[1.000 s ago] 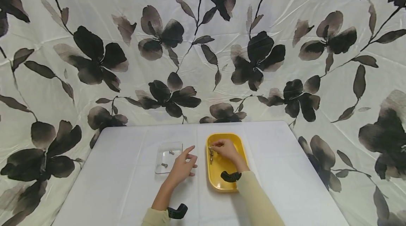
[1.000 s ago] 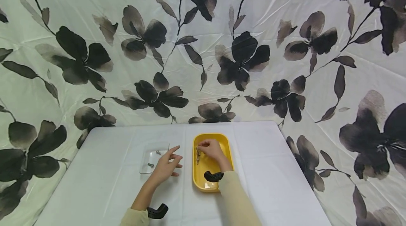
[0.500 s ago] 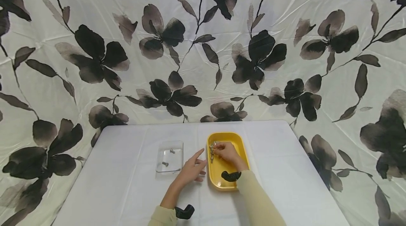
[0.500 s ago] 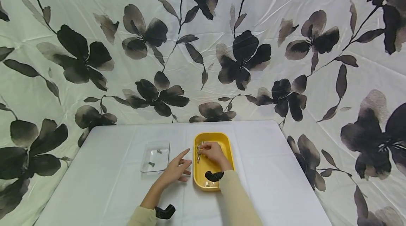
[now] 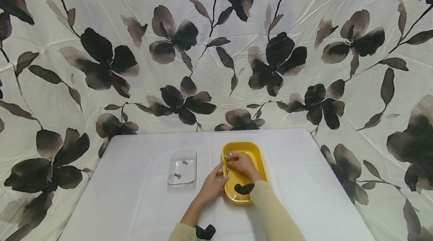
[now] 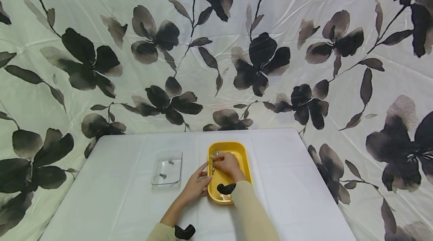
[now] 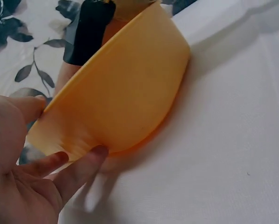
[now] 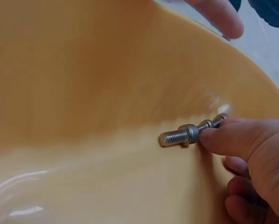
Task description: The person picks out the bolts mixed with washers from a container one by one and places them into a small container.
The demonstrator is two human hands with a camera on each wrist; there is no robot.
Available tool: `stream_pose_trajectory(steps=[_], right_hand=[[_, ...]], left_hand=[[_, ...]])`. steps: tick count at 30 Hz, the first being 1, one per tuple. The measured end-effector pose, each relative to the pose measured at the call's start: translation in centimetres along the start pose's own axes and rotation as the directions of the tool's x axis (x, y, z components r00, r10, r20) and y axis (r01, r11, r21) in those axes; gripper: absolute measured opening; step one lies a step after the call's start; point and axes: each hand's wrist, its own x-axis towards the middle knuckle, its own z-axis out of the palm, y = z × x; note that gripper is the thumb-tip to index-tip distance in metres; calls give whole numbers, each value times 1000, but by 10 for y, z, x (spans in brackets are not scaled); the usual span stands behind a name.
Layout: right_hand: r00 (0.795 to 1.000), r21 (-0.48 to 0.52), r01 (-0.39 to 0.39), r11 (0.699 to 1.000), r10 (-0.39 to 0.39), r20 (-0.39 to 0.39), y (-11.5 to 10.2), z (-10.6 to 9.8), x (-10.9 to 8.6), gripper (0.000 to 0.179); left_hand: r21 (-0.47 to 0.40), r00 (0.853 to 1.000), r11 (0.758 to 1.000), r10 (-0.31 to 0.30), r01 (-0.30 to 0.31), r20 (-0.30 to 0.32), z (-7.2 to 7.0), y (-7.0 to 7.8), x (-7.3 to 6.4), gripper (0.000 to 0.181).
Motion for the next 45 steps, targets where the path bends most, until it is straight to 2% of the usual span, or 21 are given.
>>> stream_pose_trajectory(steps=[3, 4, 9, 14, 19, 23, 31, 38, 45], right_hand=[[1000, -47, 12, 999, -12, 2, -1, 0, 2, 16], [1000, -72, 20, 997, -20, 0, -2, -1, 3, 16], [1000, -204, 15, 979, -16, -6, -1, -2, 5, 15], [999, -210, 41, 977, -38, 19, -2, 0, 4, 23], [1000, -231, -20, 973, 19, -4, -4, 0, 5, 21], [998, -211, -55, 976, 50, -32, -5, 1, 5, 15], [982, -120, -126, 985, 107, -154, 4, 3, 3, 13], [984, -110, -127, 986, 112, -140, 7, 0, 0, 14], [986, -62, -129, 990, 122, -116, 3, -2, 2, 13]], left_hand=[[-20, 1000, 1000, 8, -9, -14, 0, -1, -2, 63], [-28, 1000, 1000, 11, -12, -16, 0, 3, -4, 63], [-39, 1000, 999, -11, 10, -28, -1, 2, -3, 64], [-36, 999, 999, -19, 18, -33, -2, -5, -3, 63], [-37, 999, 999, -15, 14, -29, -1, -7, -3, 62], [-46, 999, 999, -23, 22, -35, -1, -6, -3, 63], [-50, 998, 998, -45, 43, -36, 2, -9, -4, 63], [-32, 998, 999, -45, 43, -43, 6, -14, -3, 63], [-42, 999, 998, -40, 38, -37, 2, -12, -3, 62]])
